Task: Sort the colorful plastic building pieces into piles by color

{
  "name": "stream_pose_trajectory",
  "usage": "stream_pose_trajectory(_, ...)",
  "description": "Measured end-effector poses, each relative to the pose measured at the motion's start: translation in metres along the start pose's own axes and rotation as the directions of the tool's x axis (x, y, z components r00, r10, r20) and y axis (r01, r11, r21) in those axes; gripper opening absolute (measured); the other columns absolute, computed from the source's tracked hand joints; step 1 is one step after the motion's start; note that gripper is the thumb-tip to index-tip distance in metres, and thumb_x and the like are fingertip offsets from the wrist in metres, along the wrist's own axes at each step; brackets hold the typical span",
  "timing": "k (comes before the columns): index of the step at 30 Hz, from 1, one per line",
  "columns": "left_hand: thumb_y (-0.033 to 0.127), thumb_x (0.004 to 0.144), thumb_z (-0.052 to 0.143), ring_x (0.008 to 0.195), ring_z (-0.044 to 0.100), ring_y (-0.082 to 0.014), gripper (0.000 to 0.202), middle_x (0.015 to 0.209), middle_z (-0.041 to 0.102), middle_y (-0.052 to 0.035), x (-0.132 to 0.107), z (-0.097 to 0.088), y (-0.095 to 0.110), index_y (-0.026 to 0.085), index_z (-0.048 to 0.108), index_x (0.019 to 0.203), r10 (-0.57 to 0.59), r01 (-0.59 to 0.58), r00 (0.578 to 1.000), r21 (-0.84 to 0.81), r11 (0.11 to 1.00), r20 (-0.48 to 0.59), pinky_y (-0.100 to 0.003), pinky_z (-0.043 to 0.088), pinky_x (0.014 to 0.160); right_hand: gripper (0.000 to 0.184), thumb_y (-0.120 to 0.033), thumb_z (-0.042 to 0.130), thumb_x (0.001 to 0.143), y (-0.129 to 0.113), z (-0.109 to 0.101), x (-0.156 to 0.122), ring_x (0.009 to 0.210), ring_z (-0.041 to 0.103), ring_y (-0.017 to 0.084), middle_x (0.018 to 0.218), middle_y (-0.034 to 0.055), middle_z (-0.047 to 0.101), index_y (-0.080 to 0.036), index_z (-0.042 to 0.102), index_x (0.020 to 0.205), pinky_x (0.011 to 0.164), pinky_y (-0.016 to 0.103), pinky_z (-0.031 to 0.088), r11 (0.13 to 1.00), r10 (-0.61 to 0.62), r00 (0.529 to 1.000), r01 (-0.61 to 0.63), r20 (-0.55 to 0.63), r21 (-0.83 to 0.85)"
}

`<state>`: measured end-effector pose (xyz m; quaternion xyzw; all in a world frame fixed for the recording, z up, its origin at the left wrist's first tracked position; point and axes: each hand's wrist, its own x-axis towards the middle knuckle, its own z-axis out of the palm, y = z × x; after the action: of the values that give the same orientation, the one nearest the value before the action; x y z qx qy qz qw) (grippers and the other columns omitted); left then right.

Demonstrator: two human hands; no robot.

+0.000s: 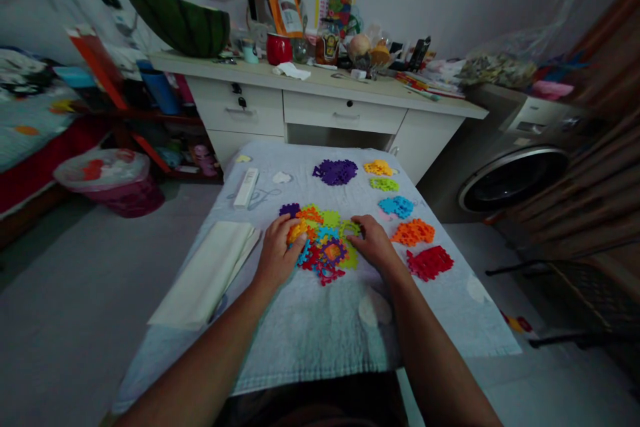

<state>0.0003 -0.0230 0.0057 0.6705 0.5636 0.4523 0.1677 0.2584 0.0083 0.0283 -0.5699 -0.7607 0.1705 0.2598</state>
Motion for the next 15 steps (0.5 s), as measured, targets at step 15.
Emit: stream_pose_trajectory(15,0.046,0.089,0.051,0.122,0.054,-0.0270,0.039,0.127,0.058,-0.0114,0.009,0.000,-0.008,0.019,0.062,0.116,0.009,-0.009,1.000,-0.016,1.000,0.004,-0.047,0.040,0.110,0.024,-0.031,0.058,0.076,0.011,-0.003,0.004,0.069,0.058,0.017,0.080,0.0046,0.066,-0.017,0.068,0.093,0.066,0.030,0.046,0.944,0.195,0.966,-0.137,-0.173,0.299)
